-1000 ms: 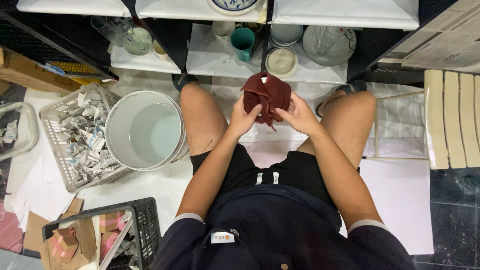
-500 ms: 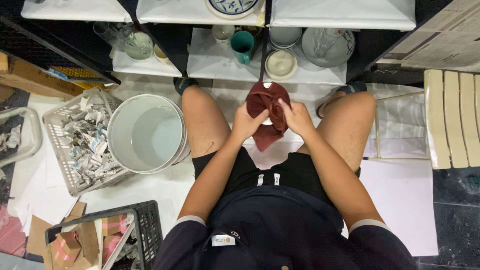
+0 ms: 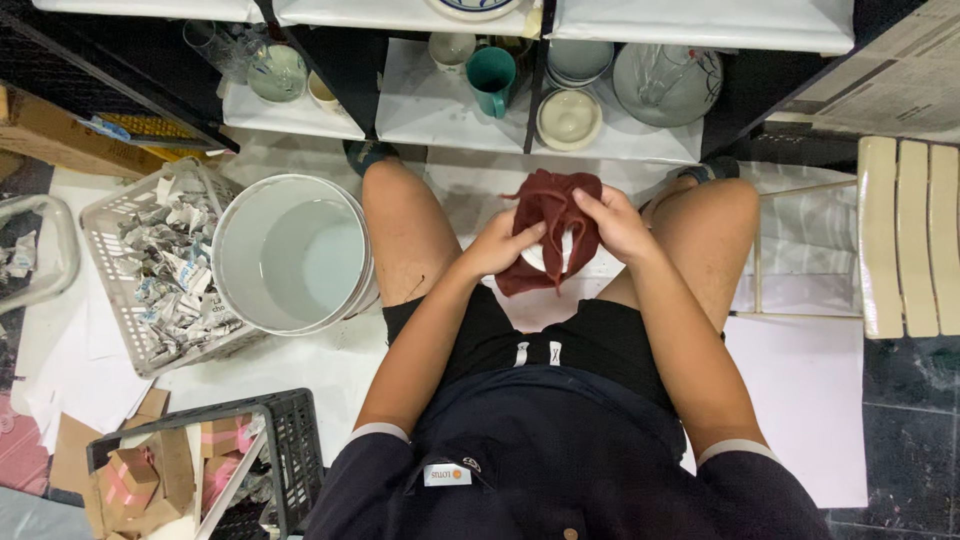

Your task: The person sits on the floor and wipes several ceramic and glass items with a cloth, including a glass, a small white bowl, a teal mug, a white mug with a pattern, and a wooden spoon. Each item is wiped and then placed back on a nearby shelf.

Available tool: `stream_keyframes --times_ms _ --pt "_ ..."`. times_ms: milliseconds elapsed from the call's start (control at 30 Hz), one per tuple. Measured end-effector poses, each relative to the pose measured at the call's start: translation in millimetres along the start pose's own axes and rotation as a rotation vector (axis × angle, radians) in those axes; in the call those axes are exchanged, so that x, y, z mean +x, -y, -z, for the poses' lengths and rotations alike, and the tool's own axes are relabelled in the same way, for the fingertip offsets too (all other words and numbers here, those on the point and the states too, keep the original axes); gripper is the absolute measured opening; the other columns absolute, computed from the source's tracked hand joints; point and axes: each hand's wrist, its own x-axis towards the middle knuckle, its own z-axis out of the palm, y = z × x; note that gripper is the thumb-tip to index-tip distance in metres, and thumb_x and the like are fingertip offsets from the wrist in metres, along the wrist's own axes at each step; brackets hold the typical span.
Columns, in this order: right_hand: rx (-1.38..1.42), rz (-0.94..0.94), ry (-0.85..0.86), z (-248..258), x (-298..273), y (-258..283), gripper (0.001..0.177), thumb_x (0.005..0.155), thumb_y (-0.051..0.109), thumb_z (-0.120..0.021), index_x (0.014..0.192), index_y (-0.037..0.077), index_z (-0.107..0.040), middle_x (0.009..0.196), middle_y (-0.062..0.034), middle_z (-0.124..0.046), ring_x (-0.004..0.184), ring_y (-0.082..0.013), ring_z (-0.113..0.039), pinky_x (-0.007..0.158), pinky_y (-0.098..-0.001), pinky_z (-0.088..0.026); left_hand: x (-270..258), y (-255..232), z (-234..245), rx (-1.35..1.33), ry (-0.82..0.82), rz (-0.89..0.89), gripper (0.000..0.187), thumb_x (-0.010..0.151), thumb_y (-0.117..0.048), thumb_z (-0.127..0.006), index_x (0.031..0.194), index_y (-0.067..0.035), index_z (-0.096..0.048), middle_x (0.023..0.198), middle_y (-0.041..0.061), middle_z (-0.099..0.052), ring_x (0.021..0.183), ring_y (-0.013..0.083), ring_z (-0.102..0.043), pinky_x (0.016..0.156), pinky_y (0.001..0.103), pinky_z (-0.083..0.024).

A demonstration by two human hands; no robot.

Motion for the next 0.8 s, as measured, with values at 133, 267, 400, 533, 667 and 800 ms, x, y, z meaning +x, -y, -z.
stream_keyframes --times_ms 133,267,400,533,667,800 --pt "-0.174 0.003 -0.013 -2 -1 4 0.026 0.101 0.020 -0.067 0.118 0.000 -0.068 0.106 -0.0033 -0.072 0.093 -0.0097 -0.066 0.083 -0.0267 -0.055 -5 -7 2 0.089 -0.034 0.047 0.033 0.099 -0.024 -0.065 0.123 -0.001 -0.066 0.109 0.009 -0.076 0.100 0.0174 -0.070 0.092 0.034 -0.054" --pt "-0.280 0.126 -0.197 -7 6 -2 0.025 0.105 0.024 -0.067 0.112 0.000 -0.072 0.099 -0.0013 -0.071 0.086 -0.0071 -0.062 0.078 -0.0247 -0.051 -4 -8 -3 0.062 -0.177 0.060 0.035 0.100 -0.027 -0.064 0.122 -0.001 -0.067 0.107 0.010 -0.077 0.099 0.0174 -0.071 0.091 0.034 -0.054" --pt "-0.339 0.193 -0.260 -13 15 -15 0.027 0.109 0.026 -0.061 0.115 0.001 -0.069 0.101 -0.0012 -0.071 0.088 -0.0065 -0.062 0.079 -0.0243 -0.051 4 -4 -5 0.065 -0.373 0.089 0.038 0.101 -0.031 -0.063 0.122 0.000 -0.066 0.107 0.010 -0.076 0.098 0.0182 -0.071 0.090 0.034 -0.054" --pt "-0.499 0.152 -0.094 -23 11 -29 0.031 0.116 0.026 -0.050 0.122 0.001 -0.067 0.112 -0.0044 -0.072 0.100 -0.0097 -0.064 0.091 -0.0257 -0.051 7 7 0 0.021 -0.659 0.029 0.037 0.104 -0.031 -0.061 0.121 0.002 -0.067 0.107 0.011 -0.075 0.100 0.0189 -0.068 0.091 0.034 -0.054" --pt "-0.127 0.011 0.131 -32 4 -29 0.033 0.104 0.025 -0.055 0.128 0.003 -0.056 0.119 -0.0057 -0.068 0.105 -0.0147 -0.068 0.090 -0.0338 -0.058 6 21 8 0.011 -0.675 -0.077 0.039 0.107 -0.026 -0.055 0.136 0.000 -0.054 0.122 0.011 -0.069 0.113 0.0183 -0.065 0.099 0.033 -0.050" --pt "-0.203 0.088 0.136 -32 -2 -26 0.038 0.102 0.019 -0.065 0.132 -0.001 -0.057 0.126 -0.0085 -0.067 0.113 -0.0173 -0.065 0.100 -0.0359 -0.055 11 34 14 -0.129 -0.498 -0.167 0.047 0.110 -0.020 -0.053 0.151 -0.002 -0.038 0.143 0.012 -0.057 0.132 0.0205 -0.055 0.111 0.035 -0.045"
